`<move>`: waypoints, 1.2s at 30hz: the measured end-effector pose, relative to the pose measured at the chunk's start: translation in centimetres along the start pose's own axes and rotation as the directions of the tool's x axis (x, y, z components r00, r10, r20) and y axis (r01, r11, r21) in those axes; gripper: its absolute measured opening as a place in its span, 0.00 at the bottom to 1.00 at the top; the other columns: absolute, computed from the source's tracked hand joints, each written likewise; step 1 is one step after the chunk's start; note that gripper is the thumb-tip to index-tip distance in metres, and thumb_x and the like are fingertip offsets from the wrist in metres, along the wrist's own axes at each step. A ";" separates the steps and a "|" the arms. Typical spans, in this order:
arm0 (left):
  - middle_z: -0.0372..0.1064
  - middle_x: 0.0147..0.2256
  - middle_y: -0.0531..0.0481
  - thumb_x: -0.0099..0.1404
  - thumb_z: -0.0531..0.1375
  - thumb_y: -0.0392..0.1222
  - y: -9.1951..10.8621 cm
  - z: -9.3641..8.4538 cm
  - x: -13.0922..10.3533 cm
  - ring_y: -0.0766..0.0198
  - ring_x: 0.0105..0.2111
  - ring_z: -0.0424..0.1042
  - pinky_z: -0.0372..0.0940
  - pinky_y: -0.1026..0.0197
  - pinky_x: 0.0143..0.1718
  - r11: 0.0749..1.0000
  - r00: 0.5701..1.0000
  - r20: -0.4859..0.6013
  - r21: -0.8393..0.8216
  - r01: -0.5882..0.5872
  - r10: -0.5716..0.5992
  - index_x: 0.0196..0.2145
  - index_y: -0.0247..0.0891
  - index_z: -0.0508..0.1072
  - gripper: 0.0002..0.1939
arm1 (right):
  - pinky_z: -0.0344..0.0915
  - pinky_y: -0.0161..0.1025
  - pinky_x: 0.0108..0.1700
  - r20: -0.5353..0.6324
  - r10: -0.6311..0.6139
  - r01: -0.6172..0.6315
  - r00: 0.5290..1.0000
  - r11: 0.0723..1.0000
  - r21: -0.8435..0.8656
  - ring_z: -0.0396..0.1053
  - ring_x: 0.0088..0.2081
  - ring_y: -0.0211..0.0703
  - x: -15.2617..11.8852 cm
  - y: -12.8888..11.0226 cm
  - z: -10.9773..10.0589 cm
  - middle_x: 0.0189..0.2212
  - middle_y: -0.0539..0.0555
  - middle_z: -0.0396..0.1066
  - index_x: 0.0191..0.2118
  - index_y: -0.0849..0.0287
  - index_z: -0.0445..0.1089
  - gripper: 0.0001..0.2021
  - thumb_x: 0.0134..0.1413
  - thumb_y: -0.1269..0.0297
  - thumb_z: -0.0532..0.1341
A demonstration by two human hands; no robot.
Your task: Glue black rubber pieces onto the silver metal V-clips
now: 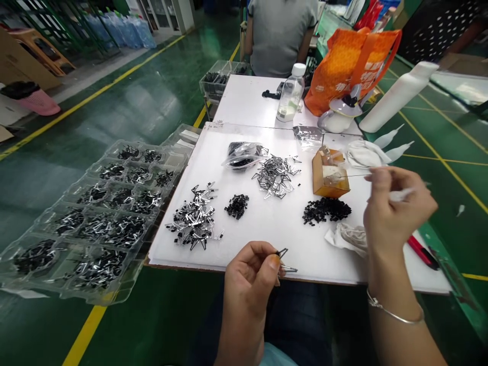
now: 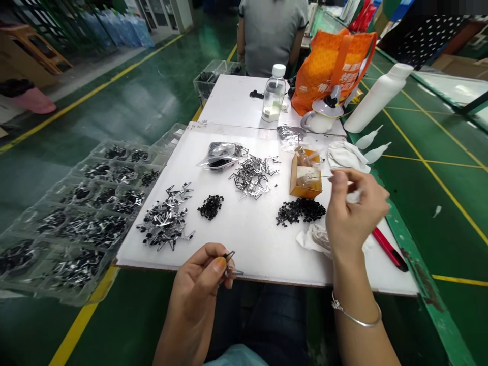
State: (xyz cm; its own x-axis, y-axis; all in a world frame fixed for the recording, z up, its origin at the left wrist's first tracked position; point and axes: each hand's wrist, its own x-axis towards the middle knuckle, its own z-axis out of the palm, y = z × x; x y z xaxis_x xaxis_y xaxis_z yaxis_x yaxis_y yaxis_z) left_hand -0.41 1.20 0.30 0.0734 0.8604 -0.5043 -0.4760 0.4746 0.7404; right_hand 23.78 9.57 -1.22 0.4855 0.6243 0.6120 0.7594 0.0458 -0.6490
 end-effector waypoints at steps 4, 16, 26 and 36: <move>0.72 0.27 0.53 0.64 0.73 0.45 0.4 -0.2 -0.2 0.68 0.28 0.67 0.65 0.67 0.33 0.998 1.000 -0.006 -0.062 0.005 -0.005 0.35 0.37 0.80 0.09 | 0.64 0.46 0.41 0.221 -0.039 0.047 0.974 0.999 -0.028 0.68 0.32 0.48 -0.1 -0.1 -0.5 0.34 0.55 0.77 0.54 0.57 0.77 0.18 0.64 0.52 0.67; 0.79 0.27 0.52 0.52 0.82 0.41 1.2 0.7 -0.1 0.68 0.25 0.79 0.72 0.71 0.26 0.912 0.973 0.115 -0.342 0.226 -0.198 0.34 0.34 0.83 0.16 | 0.63 0.51 0.43 0.784 -0.019 0.171 0.620 0.979 -0.111 0.75 0.37 0.55 -4.2 2.2 -1.6 0.38 0.54 0.79 0.35 0.52 0.76 0.16 0.66 0.49 0.58; 0.76 0.26 0.54 0.58 0.80 0.42 1.1 0.6 -0.4 0.70 0.25 0.76 0.71 0.71 0.27 0.918 0.970 0.147 -0.323 0.230 -0.191 0.35 0.36 0.82 0.13 | 0.62 0.48 0.36 0.515 0.082 -0.017 0.853 0.991 -0.131 0.69 0.29 0.51 -4.8 0.1 -3.5 0.26 0.52 0.74 0.35 0.50 0.78 0.23 0.60 0.34 0.63; 0.73 0.29 0.53 0.71 0.70 0.46 0.5 0.6 -0.8 0.70 0.29 0.69 0.67 0.70 0.34 1.000 0.997 0.081 -0.002 -0.001 0.001 0.48 0.46 0.88 0.10 | 0.54 0.32 0.19 0.588 0.459 -0.735 0.666 0.535 0.416 0.56 0.18 0.29 -9.6 -5.2 -4.6 0.29 0.52 0.77 0.39 0.51 0.82 0.11 0.55 0.52 0.75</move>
State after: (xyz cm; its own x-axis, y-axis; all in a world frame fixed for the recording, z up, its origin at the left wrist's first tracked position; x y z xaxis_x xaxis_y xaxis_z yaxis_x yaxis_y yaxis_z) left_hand -0.18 0.84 1.41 0.1435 0.8730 -0.4662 -0.4780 0.4736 0.7397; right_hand 17.15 -0.31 -1.64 0.4172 0.8954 -0.1555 -0.1309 -0.1101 -0.9853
